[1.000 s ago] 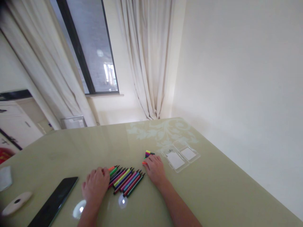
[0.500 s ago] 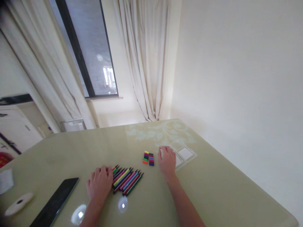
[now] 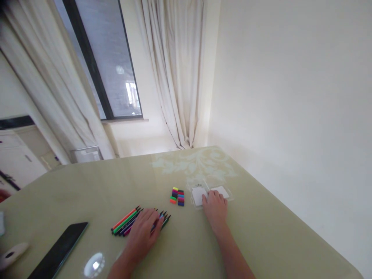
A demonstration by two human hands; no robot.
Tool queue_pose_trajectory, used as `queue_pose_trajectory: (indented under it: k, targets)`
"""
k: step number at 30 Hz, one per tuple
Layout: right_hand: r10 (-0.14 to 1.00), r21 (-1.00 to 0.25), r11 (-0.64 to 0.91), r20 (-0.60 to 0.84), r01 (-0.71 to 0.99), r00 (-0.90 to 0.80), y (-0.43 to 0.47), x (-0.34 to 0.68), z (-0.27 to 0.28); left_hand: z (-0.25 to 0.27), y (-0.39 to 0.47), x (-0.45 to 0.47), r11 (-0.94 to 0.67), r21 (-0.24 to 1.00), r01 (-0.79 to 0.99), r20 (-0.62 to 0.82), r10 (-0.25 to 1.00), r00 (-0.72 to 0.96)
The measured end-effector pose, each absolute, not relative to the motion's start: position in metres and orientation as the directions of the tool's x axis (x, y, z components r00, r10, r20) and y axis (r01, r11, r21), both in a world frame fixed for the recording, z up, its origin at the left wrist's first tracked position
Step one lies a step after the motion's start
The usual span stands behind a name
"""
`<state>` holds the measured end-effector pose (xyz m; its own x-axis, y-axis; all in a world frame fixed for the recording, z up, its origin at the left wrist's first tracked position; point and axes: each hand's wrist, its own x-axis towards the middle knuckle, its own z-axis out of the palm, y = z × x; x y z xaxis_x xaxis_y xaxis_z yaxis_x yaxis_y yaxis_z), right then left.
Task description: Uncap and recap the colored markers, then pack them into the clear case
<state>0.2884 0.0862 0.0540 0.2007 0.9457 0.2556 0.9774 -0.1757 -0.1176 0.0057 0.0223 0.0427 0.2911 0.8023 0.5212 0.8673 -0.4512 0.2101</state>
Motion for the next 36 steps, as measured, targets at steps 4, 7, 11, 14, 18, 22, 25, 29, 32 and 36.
queue_pose_trajectory:
  k: [4, 7, 11, 14, 18, 22, 25, 29, 32, 36]
  targets:
    - [0.948, -0.17, -0.084, 0.291, 0.982, 0.131, 0.088, 0.288, 0.047, 0.041, 0.015, 0.027, -0.517, 0.161, 0.84, 0.459, 0.793, 0.4]
    - [0.942, -0.208, -0.042, 0.317, 0.977, 0.108, 0.09, 0.292, 0.041, 0.04, 0.016, 0.028, -0.526, 0.146, 0.838, 0.456, 0.787, 0.415]
    - [0.943, -0.238, -0.038, 0.313, 0.971, 0.113, 0.09, 0.292, 0.039, 0.037, 0.02, 0.025, -0.508, 0.141, 0.849, 0.472, 0.789, 0.394]
    - [0.947, -0.26, -0.013, 0.306, 0.965, 0.095, 0.089, 0.288, 0.042, 0.034, 0.022, 0.027, -0.5, 0.117, 0.858, 0.47, 0.789, 0.395]
    - [0.95, -0.27, -0.004, 0.299, 0.963, 0.088, 0.088, 0.285, 0.043, 0.032, 0.022, 0.028, -0.499, 0.101, 0.861, 0.476, 0.784, 0.398]
    - [0.942, -0.276, 0.015, 0.327, 0.961, 0.079, 0.09, 0.287, 0.038, 0.031, 0.022, 0.026, -0.492, 0.114, 0.863, 0.474, 0.791, 0.388]
    - [0.938, -0.274, 0.041, 0.341, 0.961, 0.058, 0.091, 0.287, 0.035, 0.031, 0.022, 0.025, -0.489, 0.124, 0.863, 0.478, 0.792, 0.38]
    - [0.943, -0.277, 0.055, 0.331, 0.959, 0.042, 0.091, 0.285, 0.036, 0.032, 0.021, 0.027, -0.487, 0.128, 0.864, 0.479, 0.793, 0.376]
    - [0.946, -0.282, 0.051, 0.322, 0.958, 0.045, 0.09, 0.285, 0.04, 0.033, 0.021, 0.026, -0.471, 0.165, 0.867, 0.487, 0.803, 0.343]
    - [0.945, -0.26, -0.021, 0.311, 0.965, 0.104, 0.091, 0.292, 0.046, 0.032, 0.026, 0.012, -0.371, 0.319, 0.872, 0.557, 0.818, 0.144]
